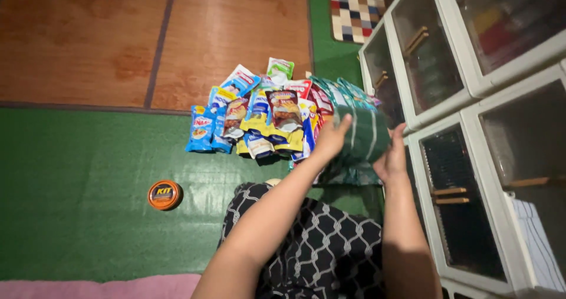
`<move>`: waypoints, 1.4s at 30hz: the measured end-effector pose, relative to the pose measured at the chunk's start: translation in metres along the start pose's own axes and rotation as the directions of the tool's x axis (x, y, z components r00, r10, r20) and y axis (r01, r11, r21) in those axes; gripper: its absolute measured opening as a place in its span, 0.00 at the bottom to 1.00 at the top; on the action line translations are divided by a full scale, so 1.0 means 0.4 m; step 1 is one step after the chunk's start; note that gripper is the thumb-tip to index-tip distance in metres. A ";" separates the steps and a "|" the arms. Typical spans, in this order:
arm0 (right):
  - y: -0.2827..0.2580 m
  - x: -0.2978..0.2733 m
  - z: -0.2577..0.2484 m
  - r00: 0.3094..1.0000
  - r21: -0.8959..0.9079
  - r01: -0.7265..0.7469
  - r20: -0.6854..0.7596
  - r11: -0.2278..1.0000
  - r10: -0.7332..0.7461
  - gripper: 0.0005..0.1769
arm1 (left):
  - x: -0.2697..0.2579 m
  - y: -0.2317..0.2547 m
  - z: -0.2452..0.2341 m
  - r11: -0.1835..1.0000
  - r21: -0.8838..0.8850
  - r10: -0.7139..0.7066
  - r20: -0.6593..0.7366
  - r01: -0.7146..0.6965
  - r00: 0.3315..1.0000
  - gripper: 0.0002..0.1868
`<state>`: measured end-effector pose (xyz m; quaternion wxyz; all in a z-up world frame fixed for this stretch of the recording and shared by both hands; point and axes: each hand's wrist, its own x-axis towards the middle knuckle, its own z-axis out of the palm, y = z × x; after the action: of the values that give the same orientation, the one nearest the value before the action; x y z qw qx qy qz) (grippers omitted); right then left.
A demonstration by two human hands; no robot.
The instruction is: The person sits on the floor and wipes various packaged items with a cloth, then places them into a white plastic storage cabinet. They handle multiple snack and household product packages, opening and closing cabinet doors to store them.
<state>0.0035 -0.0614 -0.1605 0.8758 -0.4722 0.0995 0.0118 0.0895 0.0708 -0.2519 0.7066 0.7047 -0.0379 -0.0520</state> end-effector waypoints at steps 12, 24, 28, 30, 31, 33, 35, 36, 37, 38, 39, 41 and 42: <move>0.111 0.063 -0.117 0.908 -0.456 0.323 -0.097 0.829 -0.408 0.24 | -0.101 0.199 -0.085 0.911 0.411 -0.040 0.000 0.036 0.999 0.42; 0.057 0.013 -0.223 0.913 -0.976 0.183 0.123 0.121 -0.390 0.28 | -0.127 0.225 -0.081 0.840 0.249 0.384 0.358 -0.483 0.851 0.27; 0.065 0.015 -0.271 0.923 -0.902 0.215 0.063 0.374 -0.380 0.17 | -0.099 0.179 -0.066 0.739 0.512 0.287 0.350 -0.439 0.892 0.23; 0.061 0.014 -0.276 0.915 -0.871 0.128 -0.080 0.474 -0.395 0.15 | -0.017 0.138 -0.052 0.696 0.605 0.214 0.339 -0.387 0.916 0.28; 0.057 0.011 -0.275 0.875 -0.890 0.096 -0.138 0.446 -0.464 0.16 | 0.042 0.111 -0.056 0.667 0.651 0.168 0.341 -0.361 0.925 0.33; 0.054 0.005 -0.262 0.801 -0.932 0.055 -0.173 0.359 -0.573 0.17 | 0.165 0.045 -0.087 0.556 0.821 -0.125 0.240 -0.132 0.963 0.35; 0.041 -0.003 -0.247 0.744 -0.974 0.034 -0.126 0.226 -0.656 0.17 | 0.252 -0.042 -0.159 0.418 0.884 -0.380 -0.038 0.208 0.924 0.39; 0.030 0.001 -0.241 0.736 -0.972 -0.029 -0.179 0.234 -0.653 0.17 | 0.273 -0.093 -0.201 0.257 0.959 -0.135 0.155 -0.117 0.979 0.29; 0.024 -0.005 -0.236 0.728 -0.964 -0.098 -0.238 0.245 -0.643 0.17 | 0.291 -0.144 -0.229 0.312 0.945 -0.244 -0.021 0.099 0.969 0.34; 0.013 -0.005 -0.234 0.715 -0.952 -0.167 -0.296 0.256 -0.633 0.17 | 0.312 -0.192 -0.258 0.338 0.887 -0.358 -0.187 0.314 0.915 0.40; 0.010 -0.011 -0.232 0.693 -0.959 -0.140 -0.272 0.247 -0.668 0.17 | 0.329 -0.241 -0.275 0.366 0.863 -0.439 -0.171 0.349 0.882 0.40; -0.003 -0.009 -0.230 0.642 -0.971 -0.084 -0.224 0.223 -0.734 0.17 | 0.357 -0.332 -0.301 0.414 0.793 -0.497 -0.215 0.447 0.841 0.38; -0.007 -0.006 -0.227 0.625 -0.967 -0.089 -0.241 0.239 -0.742 0.18 | 0.361 -0.378 -0.300 0.440 0.744 -0.478 -0.280 0.502 0.833 0.37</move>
<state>-0.0132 -0.1381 -0.2063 0.3083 -0.8569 0.2711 -0.3118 0.2449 0.1714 -0.4065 0.2727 0.9228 0.1582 -0.2214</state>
